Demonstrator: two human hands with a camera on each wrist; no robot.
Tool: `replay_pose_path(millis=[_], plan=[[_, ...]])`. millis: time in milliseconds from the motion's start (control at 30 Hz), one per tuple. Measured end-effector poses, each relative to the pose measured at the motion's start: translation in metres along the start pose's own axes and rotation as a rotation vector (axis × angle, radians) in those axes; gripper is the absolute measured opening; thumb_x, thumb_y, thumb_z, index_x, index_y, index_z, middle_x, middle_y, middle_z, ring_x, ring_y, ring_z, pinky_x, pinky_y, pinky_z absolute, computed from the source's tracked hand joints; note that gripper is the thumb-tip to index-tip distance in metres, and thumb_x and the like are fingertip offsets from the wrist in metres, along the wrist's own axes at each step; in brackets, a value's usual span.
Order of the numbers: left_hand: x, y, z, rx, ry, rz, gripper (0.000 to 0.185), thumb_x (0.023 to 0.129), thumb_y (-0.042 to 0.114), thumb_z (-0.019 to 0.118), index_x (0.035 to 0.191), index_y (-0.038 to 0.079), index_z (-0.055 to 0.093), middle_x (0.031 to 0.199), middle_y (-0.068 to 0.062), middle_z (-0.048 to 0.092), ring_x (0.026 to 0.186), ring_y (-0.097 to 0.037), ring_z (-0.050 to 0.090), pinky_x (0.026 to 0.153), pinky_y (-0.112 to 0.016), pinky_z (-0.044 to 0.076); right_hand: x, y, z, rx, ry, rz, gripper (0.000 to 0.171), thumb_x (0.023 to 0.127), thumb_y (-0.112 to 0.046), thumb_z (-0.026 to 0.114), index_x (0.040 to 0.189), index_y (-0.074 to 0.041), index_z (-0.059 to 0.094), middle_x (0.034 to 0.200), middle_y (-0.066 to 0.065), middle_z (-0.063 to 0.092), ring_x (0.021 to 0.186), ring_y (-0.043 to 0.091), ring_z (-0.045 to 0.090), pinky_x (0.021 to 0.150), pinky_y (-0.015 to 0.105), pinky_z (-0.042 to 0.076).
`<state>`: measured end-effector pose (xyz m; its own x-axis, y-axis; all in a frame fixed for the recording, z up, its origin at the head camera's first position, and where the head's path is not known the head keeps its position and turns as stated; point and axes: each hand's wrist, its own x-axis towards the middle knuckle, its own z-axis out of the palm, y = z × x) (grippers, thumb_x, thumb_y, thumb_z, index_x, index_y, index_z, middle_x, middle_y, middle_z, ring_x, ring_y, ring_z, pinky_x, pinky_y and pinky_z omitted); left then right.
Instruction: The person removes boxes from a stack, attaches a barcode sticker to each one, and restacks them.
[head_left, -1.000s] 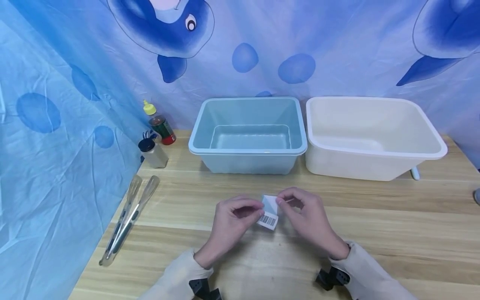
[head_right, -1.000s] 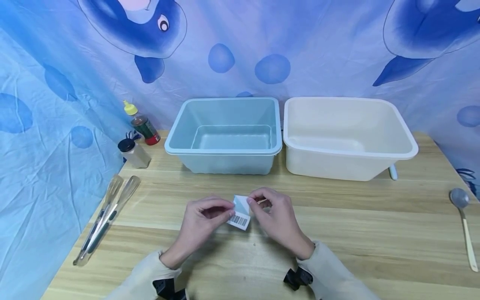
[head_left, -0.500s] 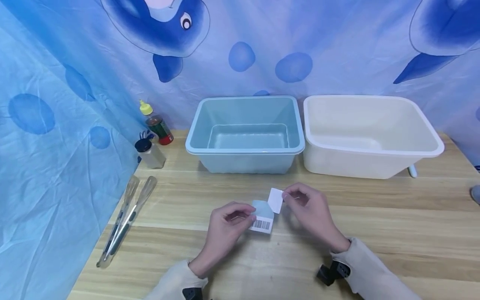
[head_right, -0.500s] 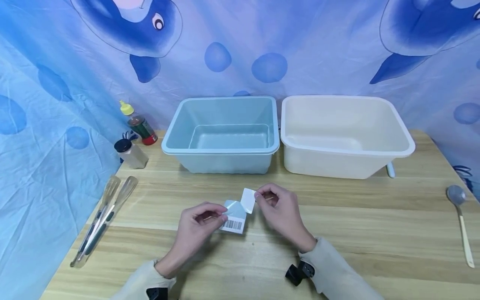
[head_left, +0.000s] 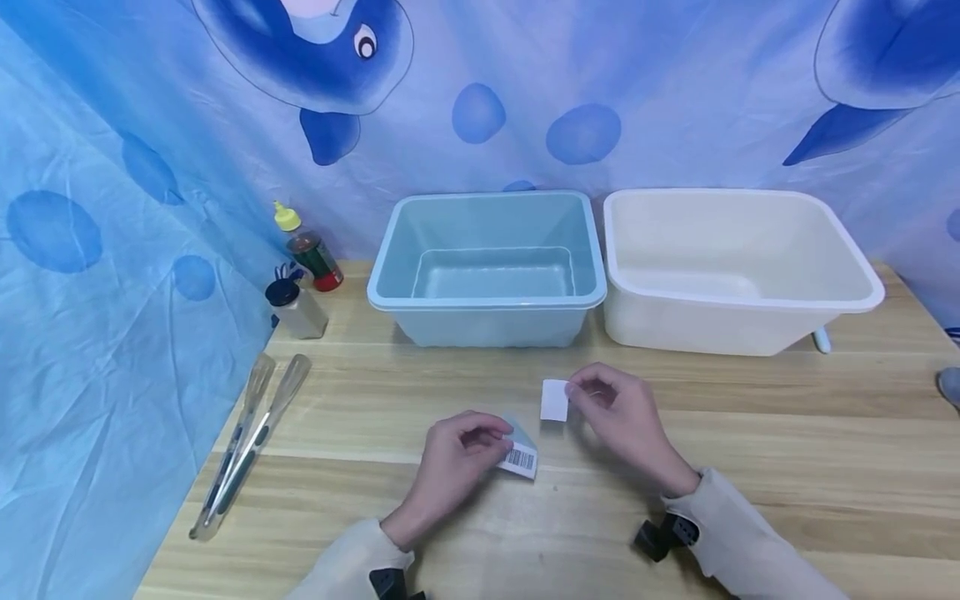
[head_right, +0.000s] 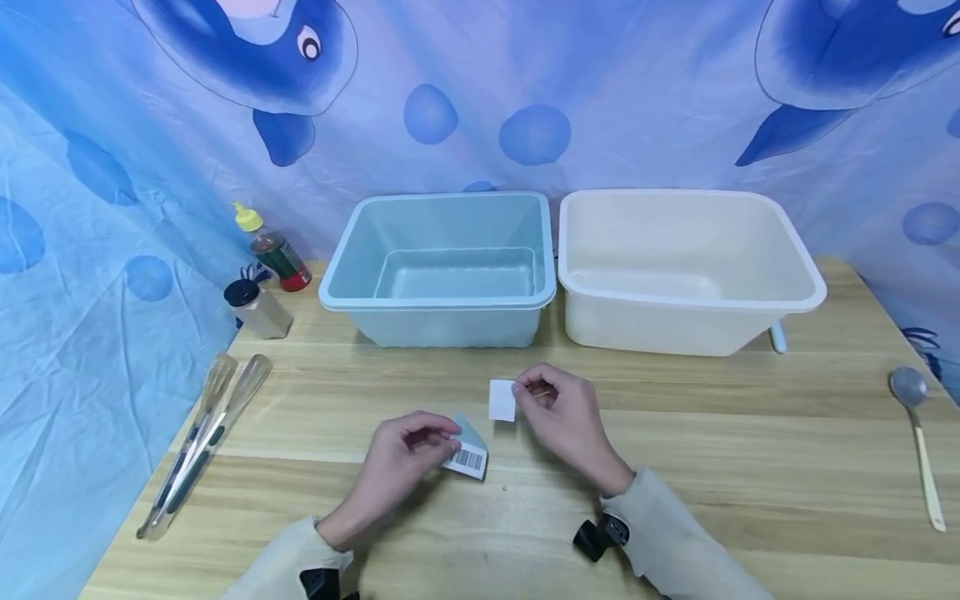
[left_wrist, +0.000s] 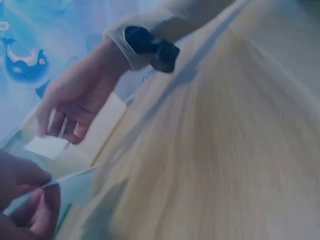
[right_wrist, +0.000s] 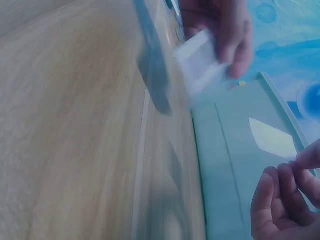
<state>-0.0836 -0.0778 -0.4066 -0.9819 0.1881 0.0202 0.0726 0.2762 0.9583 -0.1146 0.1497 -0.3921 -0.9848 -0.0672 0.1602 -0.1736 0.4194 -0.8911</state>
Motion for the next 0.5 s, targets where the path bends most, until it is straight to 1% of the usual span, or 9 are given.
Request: replay_pose_path(millis=[133,200,267,333,400,500], plan=[[0.004,-0.009,0.003,0.097,-0.001,0.020,0.014,0.079,0.000,0.075,0.092,0.003,0.073,0.086,-0.009,0.071,0.076,-0.013,0.067,0.067,-0.019,0.057,0.000,-0.002,0.002,0.000,0.000,-0.015,0.007,0.088,-0.002,0.066,0.091,-0.006,0.070,0.086,0.006,0.071,0.080,0.013,0.066,0.073,0.023,0.057],[0.004,-0.014,0.003,0.153,0.008,0.056,0.013,0.078,0.003,0.077,0.091,0.005,0.073,0.084,-0.006,0.070,0.073,-0.010,0.065,0.064,-0.019,0.056,0.000,-0.002,0.002,-0.008,0.003,-0.024,0.006,0.088,-0.003,0.066,0.091,-0.006,0.070,0.087,0.006,0.071,0.081,0.014,0.066,0.073,0.023,0.057],[0.004,-0.015,0.003,0.226,0.019,0.094,0.012,0.078,0.007,0.078,0.089,0.008,0.074,0.084,-0.003,0.067,0.069,-0.007,0.061,0.061,-0.018,0.053,0.000,-0.002,0.003,-0.019,0.007,-0.031,0.006,0.088,-0.004,0.066,0.092,-0.006,0.070,0.087,0.005,0.071,0.081,0.015,0.065,0.071,0.024,0.056],[0.003,-0.014,0.002,0.287,0.035,0.121,0.012,0.077,0.010,0.080,0.088,0.011,0.075,0.087,0.000,0.064,0.067,-0.006,0.055,0.059,-0.017,0.049,0.001,-0.002,0.002,-0.027,0.011,-0.038,0.006,0.088,-0.004,0.066,0.092,-0.007,0.070,0.087,0.005,0.071,0.079,0.015,0.065,0.070,0.024,0.056],[0.003,-0.011,0.002,0.327,0.051,0.145,0.011,0.077,0.013,0.080,0.087,0.013,0.075,0.088,0.003,0.061,0.065,-0.005,0.050,0.057,-0.017,0.044,0.001,-0.001,0.002,-0.037,0.013,-0.046,0.006,0.088,-0.004,0.066,0.091,-0.007,0.070,0.086,0.005,0.071,0.078,0.015,0.065,0.069,0.024,0.055],[0.004,-0.002,0.003,0.322,0.064,0.180,0.009,0.079,0.011,0.078,0.086,0.015,0.076,0.085,0.007,0.062,0.064,-0.003,0.049,0.055,-0.017,0.042,0.001,-0.002,0.002,-0.043,0.003,-0.057,0.006,0.087,-0.004,0.066,0.091,-0.007,0.070,0.085,0.004,0.071,0.076,0.014,0.064,0.067,0.024,0.055]])
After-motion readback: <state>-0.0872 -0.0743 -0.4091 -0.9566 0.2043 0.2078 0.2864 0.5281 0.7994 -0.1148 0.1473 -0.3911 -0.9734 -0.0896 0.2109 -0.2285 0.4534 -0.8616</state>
